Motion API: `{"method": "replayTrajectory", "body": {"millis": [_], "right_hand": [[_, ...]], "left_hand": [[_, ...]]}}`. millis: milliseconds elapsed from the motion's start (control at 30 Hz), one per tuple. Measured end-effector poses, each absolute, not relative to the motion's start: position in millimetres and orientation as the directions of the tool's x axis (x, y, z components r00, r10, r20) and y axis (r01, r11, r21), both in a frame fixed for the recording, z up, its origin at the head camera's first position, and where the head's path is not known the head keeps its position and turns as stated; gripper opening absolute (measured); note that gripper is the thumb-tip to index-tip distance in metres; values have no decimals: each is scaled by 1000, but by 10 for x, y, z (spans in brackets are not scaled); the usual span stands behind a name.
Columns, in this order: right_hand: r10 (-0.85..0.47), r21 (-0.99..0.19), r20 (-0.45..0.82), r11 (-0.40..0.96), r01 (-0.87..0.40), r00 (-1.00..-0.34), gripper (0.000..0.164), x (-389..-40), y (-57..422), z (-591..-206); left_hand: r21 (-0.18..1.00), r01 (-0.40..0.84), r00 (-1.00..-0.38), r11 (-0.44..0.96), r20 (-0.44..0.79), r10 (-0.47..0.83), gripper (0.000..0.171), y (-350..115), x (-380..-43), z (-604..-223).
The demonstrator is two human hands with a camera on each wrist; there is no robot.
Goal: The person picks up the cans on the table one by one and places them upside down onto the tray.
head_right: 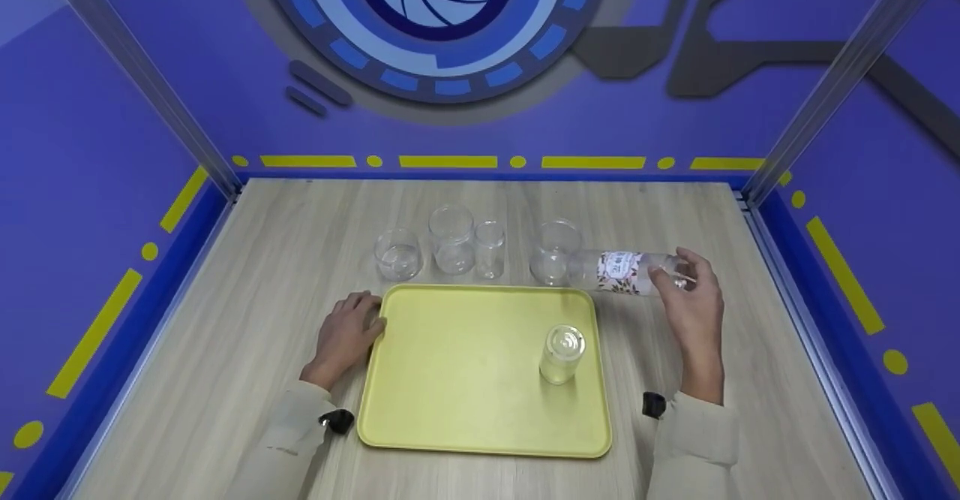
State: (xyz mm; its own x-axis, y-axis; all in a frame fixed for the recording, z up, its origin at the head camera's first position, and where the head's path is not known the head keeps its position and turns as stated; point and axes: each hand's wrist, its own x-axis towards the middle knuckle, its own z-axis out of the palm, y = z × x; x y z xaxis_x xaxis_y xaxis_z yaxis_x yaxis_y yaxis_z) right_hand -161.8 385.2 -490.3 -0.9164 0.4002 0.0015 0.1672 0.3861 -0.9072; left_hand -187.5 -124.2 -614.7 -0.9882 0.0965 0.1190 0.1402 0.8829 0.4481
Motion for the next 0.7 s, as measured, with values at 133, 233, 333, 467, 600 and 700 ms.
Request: {"method": "replayTrajectory", "body": {"millis": [133, 233, 333, 467, 600, 700], "right_hand": [[397, -918, -12, 359, 168, -918, 69, -1610, 3855, -4914], [394, -928, -22, 335, 166, -919, 69, -1605, 3856, -4921], [387, -937, -29, 310, 160, -922, 68, -1605, 3858, -4927], [362, -952, -34, 271, 141, -931, 68, -1601, 3868, -4941], [336, -972, -43, 204, 117, -941, 68, -1591, 3870, -4950], [328, -987, -50, 131, 98, -943, 66, -1588, 3856, -4956]], "left_hand": [[442, 143, -987, 886, 131, 94, 34, -1240, -1879, -6149], [445, 143, -987, 884, 136, 91, 34, -1239, -1874, -6152], [447, 142, -987, 883, 137, 90, 34, -1236, -1872, -6149], [445, 128, -989, 886, 119, 83, 34, -1230, -1876, -6141], [447, 124, -990, 886, 115, 81, 34, -1228, -1879, -6141], [445, 134, -988, 885, 131, 83, 33, -1228, -1879, -6144]]}}
